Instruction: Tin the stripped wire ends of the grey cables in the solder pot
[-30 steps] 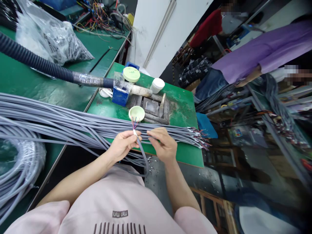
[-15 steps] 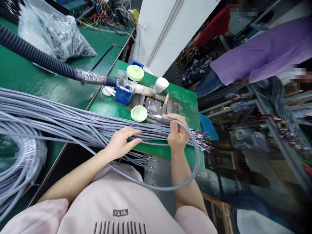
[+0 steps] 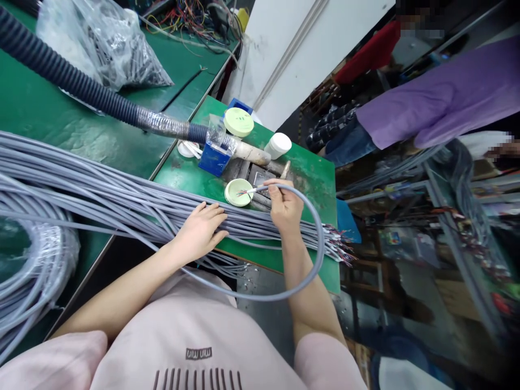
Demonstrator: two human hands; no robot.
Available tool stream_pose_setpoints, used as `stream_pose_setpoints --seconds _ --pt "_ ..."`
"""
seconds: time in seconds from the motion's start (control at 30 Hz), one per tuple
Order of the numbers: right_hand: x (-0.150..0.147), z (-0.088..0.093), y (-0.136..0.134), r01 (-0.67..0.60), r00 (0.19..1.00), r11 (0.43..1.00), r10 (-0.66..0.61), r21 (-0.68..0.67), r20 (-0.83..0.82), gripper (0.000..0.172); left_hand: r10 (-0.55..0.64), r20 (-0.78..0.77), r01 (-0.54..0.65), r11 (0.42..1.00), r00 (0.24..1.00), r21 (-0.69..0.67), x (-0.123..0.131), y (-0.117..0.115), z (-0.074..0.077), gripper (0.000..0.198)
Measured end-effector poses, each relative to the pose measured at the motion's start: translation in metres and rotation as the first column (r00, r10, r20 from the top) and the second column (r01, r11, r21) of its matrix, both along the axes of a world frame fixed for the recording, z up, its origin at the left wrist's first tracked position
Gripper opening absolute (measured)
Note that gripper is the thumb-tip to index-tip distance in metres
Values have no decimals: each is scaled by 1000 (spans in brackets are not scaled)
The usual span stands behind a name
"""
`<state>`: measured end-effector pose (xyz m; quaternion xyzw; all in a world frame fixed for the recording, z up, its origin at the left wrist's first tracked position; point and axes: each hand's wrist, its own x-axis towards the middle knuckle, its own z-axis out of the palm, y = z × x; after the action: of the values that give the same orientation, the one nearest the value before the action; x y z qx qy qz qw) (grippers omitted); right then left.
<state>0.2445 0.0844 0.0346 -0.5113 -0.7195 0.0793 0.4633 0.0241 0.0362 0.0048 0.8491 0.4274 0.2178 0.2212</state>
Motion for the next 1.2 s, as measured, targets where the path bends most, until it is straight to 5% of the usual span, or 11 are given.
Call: stream_pose_setpoints --seconds 0.47,0.8,1.2 --pt "-4 -13 11 -17 998 997 22 -75 56 22 -16 19 16 1000 1000 6 -2 2 -4 37" --pt "35 12 21 192 979 974 -181 119 -93 27 -68 -25 66 994 997 -92 -7 8 11 37" --pt "77 -21 60 320 945 947 -317 31 -74 33 -59 9 60 993 998 -100 -6 10 11 38"
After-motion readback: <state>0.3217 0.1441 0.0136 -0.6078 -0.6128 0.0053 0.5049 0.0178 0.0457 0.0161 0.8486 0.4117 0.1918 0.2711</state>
